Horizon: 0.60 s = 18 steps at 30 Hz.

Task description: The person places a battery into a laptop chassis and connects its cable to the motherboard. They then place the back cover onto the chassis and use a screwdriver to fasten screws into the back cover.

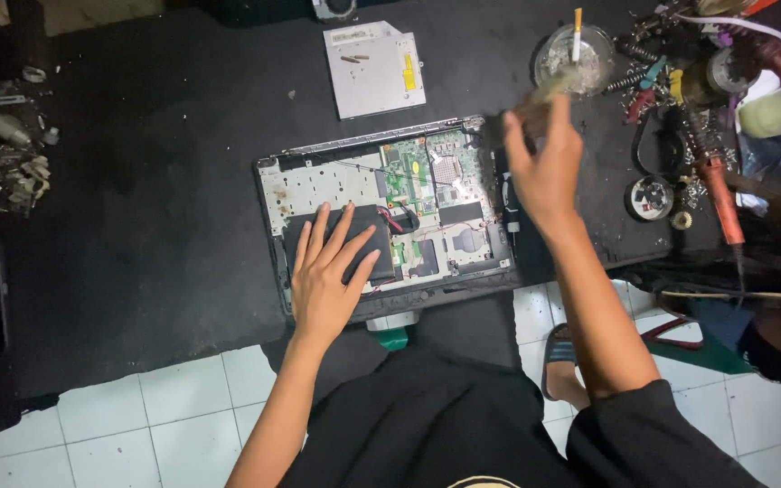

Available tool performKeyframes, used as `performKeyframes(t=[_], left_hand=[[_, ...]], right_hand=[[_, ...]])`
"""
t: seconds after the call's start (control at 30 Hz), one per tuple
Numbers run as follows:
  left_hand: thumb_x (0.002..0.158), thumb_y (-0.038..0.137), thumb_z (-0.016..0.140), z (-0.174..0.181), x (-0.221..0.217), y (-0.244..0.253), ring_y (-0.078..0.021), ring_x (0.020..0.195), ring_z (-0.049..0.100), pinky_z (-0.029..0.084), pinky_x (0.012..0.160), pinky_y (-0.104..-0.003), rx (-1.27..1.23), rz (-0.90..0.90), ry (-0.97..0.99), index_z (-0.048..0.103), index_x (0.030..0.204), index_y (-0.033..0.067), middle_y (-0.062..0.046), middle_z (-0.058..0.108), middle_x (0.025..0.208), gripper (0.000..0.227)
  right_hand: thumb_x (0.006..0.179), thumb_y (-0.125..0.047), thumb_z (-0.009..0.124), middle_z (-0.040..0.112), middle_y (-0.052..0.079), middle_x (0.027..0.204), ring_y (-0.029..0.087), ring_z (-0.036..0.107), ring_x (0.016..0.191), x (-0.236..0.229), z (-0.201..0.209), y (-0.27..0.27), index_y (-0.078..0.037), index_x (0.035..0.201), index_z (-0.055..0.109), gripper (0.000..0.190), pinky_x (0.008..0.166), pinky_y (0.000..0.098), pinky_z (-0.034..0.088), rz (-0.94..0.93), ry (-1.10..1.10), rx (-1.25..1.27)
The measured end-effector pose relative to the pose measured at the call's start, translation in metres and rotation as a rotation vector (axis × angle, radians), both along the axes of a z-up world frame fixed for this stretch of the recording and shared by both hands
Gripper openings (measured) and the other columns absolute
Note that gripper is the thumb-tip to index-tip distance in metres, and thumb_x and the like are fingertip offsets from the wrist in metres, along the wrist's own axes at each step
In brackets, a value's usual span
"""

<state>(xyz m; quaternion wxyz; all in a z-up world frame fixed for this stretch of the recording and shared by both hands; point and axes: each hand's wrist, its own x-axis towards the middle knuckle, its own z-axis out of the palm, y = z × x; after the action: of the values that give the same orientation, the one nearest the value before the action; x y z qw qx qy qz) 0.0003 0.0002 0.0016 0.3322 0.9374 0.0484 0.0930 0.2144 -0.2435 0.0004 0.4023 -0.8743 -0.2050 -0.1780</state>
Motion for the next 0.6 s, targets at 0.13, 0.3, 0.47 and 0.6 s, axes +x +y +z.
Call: performKeyframes(t=[0.13,0.3,0.47,0.6], left_hand=[[0.102,0.035,0.065,0.000,0.000,0.000,-0.0276,0.154,0.028,0.018,0.127,-0.049,-0.021,0.007,-0.004,0.072,0.130,0.0223,-0.003,0.049,0.157,0.032],[0.102,0.035,0.064,-0.001,0.000,0.000,-0.0271,0.154,0.028,0.018,0.127,-0.049,-0.004,0.005,-0.004,0.072,0.130,0.0224,-0.002,0.048,0.158,0.032],[0.102,0.035,0.064,0.000,0.000,0.000,-0.0267,0.154,0.028,0.017,0.127,-0.048,-0.004,0.003,-0.005,0.072,0.130,0.0234,-0.001,0.048,0.158,0.032],[0.102,0.035,0.064,-0.001,0.000,-0.001,-0.0262,0.154,0.028,0.018,0.127,-0.048,0.000,0.009,-0.015,0.073,0.130,0.0238,-0.001,0.048,0.158,0.031]], right_hand=[[0.103,-0.004,0.072,0.072,0.019,0.094,0.037,0.074,0.085,-0.024,0.001,-0.001,0.000,0.115,0.062,0.017,0.071,0.0457,0.059,0.016,0.016,-0.122],[0.098,-0.007,0.071,0.070,0.016,0.089,0.036,0.073,0.081,-0.064,0.005,-0.010,-0.002,0.107,0.065,0.012,0.071,0.0470,0.059,0.030,0.090,-0.291],[0.095,0.000,0.072,0.073,0.017,0.091,0.037,0.074,0.084,-0.067,0.029,-0.002,0.000,0.106,0.067,0.012,0.075,0.0471,0.059,0.081,0.172,-0.209],[0.101,-0.002,0.075,0.074,0.017,0.094,0.035,0.074,0.086,-0.034,0.026,0.025,0.001,0.109,0.066,0.013,0.074,0.0448,0.060,0.086,0.026,-0.081]])
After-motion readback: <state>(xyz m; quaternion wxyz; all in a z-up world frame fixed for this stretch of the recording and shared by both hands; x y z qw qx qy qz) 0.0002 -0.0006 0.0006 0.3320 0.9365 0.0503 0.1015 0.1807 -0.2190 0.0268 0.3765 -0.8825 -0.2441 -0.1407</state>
